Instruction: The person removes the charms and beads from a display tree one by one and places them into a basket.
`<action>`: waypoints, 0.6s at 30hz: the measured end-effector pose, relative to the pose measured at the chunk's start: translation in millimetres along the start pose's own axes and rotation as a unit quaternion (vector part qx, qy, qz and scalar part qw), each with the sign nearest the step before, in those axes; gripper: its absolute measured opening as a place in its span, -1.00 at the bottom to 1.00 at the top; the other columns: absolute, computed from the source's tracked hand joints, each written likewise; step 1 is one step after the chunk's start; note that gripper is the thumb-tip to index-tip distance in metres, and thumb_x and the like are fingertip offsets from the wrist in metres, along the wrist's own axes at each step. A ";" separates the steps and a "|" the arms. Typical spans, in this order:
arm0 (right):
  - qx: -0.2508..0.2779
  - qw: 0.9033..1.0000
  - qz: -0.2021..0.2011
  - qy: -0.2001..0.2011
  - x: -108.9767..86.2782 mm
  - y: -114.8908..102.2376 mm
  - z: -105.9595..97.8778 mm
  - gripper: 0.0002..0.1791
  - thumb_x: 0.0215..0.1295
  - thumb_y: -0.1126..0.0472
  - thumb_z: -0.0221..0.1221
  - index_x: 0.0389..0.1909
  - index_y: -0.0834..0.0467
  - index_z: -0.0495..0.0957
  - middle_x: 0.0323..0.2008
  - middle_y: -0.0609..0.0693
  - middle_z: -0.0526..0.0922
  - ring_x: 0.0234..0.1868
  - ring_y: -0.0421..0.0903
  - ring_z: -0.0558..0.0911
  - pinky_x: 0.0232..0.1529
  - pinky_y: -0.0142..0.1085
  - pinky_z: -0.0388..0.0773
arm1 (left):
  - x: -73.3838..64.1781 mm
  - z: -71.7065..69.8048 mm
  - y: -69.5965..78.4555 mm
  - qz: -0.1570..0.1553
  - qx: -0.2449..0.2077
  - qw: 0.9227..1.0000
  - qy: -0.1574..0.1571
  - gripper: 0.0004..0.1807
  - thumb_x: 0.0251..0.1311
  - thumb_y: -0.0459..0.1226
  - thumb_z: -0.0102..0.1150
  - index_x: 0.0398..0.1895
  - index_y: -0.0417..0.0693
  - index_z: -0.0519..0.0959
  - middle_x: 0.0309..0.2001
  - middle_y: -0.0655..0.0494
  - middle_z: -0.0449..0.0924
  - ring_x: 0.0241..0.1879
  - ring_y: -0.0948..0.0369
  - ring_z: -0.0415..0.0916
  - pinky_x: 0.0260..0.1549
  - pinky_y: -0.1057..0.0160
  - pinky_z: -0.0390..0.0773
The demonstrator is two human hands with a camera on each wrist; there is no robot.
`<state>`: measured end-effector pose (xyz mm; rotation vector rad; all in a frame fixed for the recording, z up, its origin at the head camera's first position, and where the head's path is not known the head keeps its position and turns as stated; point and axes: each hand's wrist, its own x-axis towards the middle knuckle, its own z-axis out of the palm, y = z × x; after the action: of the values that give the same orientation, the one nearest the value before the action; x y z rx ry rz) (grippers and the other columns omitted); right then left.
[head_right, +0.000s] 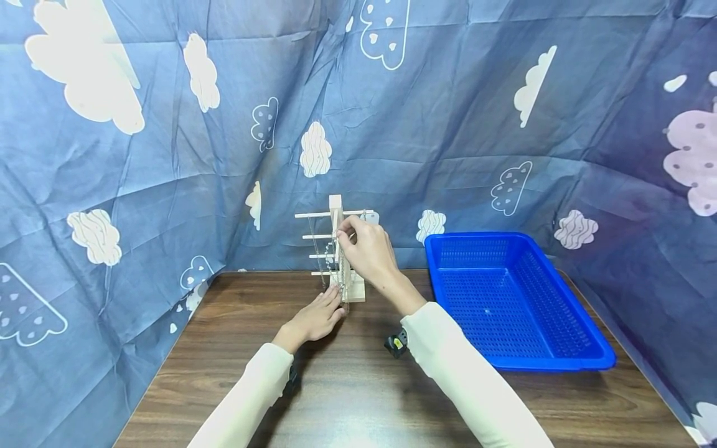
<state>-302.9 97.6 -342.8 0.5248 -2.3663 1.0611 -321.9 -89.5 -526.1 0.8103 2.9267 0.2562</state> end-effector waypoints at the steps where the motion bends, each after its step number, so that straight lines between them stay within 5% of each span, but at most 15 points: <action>1: 0.000 1.000 -0.003 0.002 -0.2 -0.2 -0.3 -0.81 0.49 0.18 0.22 -0.04 0.13 0.74 -0.15 0.06 0.84 -0.26 -0.02 0.78 -0.18 -0.12 0.75 | -0.1 0.1 0.2 0.000 0.000 1.000 0.000 -0.31 0.72 -0.04 -0.41 0.71 -0.26 0.05 0.75 -0.13 -0.11 0.75 -0.02 -0.13 0.72 -0.03 0.01; 18: 0.003 0.999 -0.033 0.013 -1.4 -6.5 -5.3 -0.83 0.45 0.22 0.23 -0.08 0.16 0.75 -0.21 0.08 0.84 -0.34 -0.04 0.76 -0.24 -0.17 0.75 | 1.4 -0.6 1.0 0.000 0.014 1.000 -0.005 -0.31 0.73 -0.04 -0.43 0.71 -0.27 0.05 0.75 -0.15 -0.11 0.75 -0.03 -0.14 0.72 -0.01 0.01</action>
<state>-296.9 97.8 -336.8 0.5845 -2.3083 1.0403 -322.7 -87.9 -525.4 0.8135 2.9266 0.2118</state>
